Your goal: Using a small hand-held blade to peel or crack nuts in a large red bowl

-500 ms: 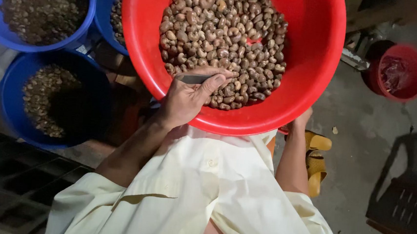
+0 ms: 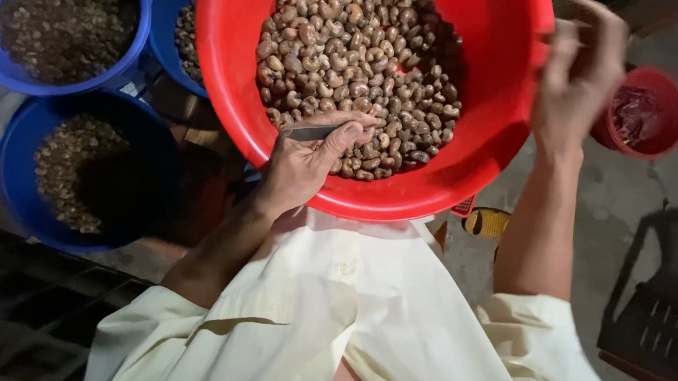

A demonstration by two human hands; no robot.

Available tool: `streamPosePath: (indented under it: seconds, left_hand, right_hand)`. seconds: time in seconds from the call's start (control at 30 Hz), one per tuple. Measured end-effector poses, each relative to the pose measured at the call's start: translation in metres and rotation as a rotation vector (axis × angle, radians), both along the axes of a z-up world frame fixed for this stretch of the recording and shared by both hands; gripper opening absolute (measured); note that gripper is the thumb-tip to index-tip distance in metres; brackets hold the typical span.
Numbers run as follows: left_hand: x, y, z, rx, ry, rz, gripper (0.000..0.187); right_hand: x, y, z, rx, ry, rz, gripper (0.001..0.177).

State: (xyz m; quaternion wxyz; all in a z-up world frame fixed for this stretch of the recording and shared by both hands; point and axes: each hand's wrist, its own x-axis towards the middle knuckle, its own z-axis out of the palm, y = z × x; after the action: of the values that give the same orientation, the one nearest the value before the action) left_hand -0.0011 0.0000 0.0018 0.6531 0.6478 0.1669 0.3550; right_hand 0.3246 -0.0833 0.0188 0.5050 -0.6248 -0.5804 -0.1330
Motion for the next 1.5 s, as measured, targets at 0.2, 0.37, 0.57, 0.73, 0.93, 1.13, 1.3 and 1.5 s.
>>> streamPosePath:
  seconds: [0.2, 0.37, 0.57, 0.73, 0.93, 1.13, 1.3, 1.5]
  left_hand:
    - [-0.001, -0.003, 0.000, 0.013, 0.082, 0.049, 0.028]
    - [-0.001, -0.002, 0.002, 0.006, 0.130, 0.042, 0.029]
    - [-0.002, -0.005, -0.001, 0.017, 0.106, 0.026, 0.025]
    - [-0.001, -0.006, 0.019, -0.080, 0.162, 0.086, 0.029]
    - [0.005, -0.001, 0.004, 0.085, 0.028, 0.262, 0.022]
    - [-0.001, 0.007, -0.025, 0.160, -0.017, 0.231, 0.025]
    - [-0.005, 0.011, -0.033, 0.167, -0.045, 0.155, 0.026]
    - [-0.004, 0.003, -0.020, 0.192, 0.021, 0.170, 0.033]
  right_hand:
    - [0.005, 0.101, -0.045, -0.701, -0.242, 0.127, 0.031]
    - [0.005, 0.160, -0.116, -1.023, -0.504, -0.092, 0.045]
    - [-0.019, 0.155, -0.143, -1.147, -0.606, -0.045, 0.035]
    - [-0.048, 0.132, -0.086, -1.038, -0.403, 0.030, 0.027]
    - [-0.091, 0.060, -0.027, -0.698, 0.079, 0.332, 0.033]
    - [-0.142, 0.010, -0.001, -0.440, 0.535, 0.476, 0.031]
    - [-0.149, 0.008, -0.020, -0.454, 0.645, 0.516, 0.040]
    - [-0.149, 0.005, -0.019, -0.511, 0.600, 0.569, 0.040]
